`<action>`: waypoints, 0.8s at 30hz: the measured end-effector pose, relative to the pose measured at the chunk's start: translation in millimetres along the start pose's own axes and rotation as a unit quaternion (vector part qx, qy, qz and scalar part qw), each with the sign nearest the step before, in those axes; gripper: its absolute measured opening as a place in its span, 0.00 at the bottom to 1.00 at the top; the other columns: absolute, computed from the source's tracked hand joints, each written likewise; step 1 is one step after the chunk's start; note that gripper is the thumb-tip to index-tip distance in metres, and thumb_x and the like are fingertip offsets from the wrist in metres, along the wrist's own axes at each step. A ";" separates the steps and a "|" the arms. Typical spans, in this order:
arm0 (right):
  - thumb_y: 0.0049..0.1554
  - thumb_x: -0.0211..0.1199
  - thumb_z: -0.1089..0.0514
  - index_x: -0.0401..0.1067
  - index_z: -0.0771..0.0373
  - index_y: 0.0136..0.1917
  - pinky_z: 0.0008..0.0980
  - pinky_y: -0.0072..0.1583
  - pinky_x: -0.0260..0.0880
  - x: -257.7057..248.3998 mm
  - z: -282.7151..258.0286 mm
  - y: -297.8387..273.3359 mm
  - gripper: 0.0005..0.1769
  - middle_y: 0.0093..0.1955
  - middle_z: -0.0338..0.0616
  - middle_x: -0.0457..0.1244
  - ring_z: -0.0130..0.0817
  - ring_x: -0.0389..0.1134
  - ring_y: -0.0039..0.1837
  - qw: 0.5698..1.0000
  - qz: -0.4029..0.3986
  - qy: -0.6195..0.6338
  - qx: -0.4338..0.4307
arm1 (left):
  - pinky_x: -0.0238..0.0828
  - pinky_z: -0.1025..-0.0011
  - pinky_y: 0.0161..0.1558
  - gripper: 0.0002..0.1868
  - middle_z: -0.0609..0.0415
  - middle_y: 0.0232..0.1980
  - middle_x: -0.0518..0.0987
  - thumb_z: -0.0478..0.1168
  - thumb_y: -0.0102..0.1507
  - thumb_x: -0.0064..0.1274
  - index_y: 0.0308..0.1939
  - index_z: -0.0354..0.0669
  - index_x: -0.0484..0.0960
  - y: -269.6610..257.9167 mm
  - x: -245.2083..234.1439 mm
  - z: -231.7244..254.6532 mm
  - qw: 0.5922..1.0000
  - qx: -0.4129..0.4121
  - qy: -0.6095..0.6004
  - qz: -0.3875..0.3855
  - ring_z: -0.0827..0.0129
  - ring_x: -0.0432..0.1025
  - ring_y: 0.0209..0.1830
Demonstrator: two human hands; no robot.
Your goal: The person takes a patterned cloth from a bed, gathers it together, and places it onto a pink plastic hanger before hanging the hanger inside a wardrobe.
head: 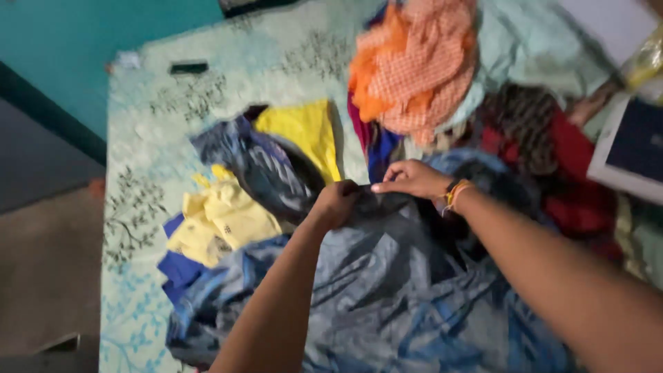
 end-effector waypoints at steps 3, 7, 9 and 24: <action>0.51 0.73 0.51 0.80 0.59 0.47 0.32 0.46 0.69 -57.9 -125.0 -10.8 0.13 0.39 0.41 0.70 0.29 0.69 0.43 0.966 0.062 -0.172 -0.183 | 0.74 0.58 0.42 0.17 0.39 0.40 0.83 0.48 0.64 0.54 0.48 0.41 0.85 37.2 -70.3 86.1 0.997 -0.001 0.003 0.082 0.48 0.79 0.40; 0.55 0.62 0.57 0.80 0.55 0.51 0.39 0.52 0.72 -111.5 -276.6 -64.5 0.11 0.46 0.45 0.71 0.41 0.73 0.49 0.863 0.293 -0.308 -0.274 | 0.74 0.59 0.38 0.16 0.40 0.33 0.84 0.49 0.62 0.56 0.40 0.38 0.85 38.5 -172.2 228.7 0.992 0.052 -0.015 0.117 0.50 0.80 0.34; 0.54 0.62 0.59 0.80 0.53 0.50 0.46 0.54 0.69 -134.0 -329.3 -94.3 0.11 0.46 0.48 0.70 0.49 0.70 0.53 0.789 0.412 -0.368 -0.269 | 0.75 0.59 0.36 0.16 0.40 0.31 0.84 0.49 0.61 0.57 0.37 0.38 0.84 42.0 -215.1 288.1 0.990 0.060 -0.053 0.113 0.52 0.81 0.32; 0.52 0.58 0.56 0.77 0.56 0.49 0.47 0.56 0.70 -313.4 -381.4 -215.6 0.12 0.47 0.48 0.70 0.51 0.71 0.53 0.680 0.556 -0.449 -0.164 | 0.74 0.56 0.41 0.14 0.45 0.38 0.86 0.47 0.64 0.54 0.52 0.52 0.87 -24.0 -552.7 229.9 0.897 -0.002 0.164 0.410 0.52 0.79 0.38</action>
Point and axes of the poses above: each hand's wrist, its own y-axis towards the middle knuckle, its own x-axis out of the palm, z = x × y, the point moved 5 cm from there along y, towards the middle knuckle
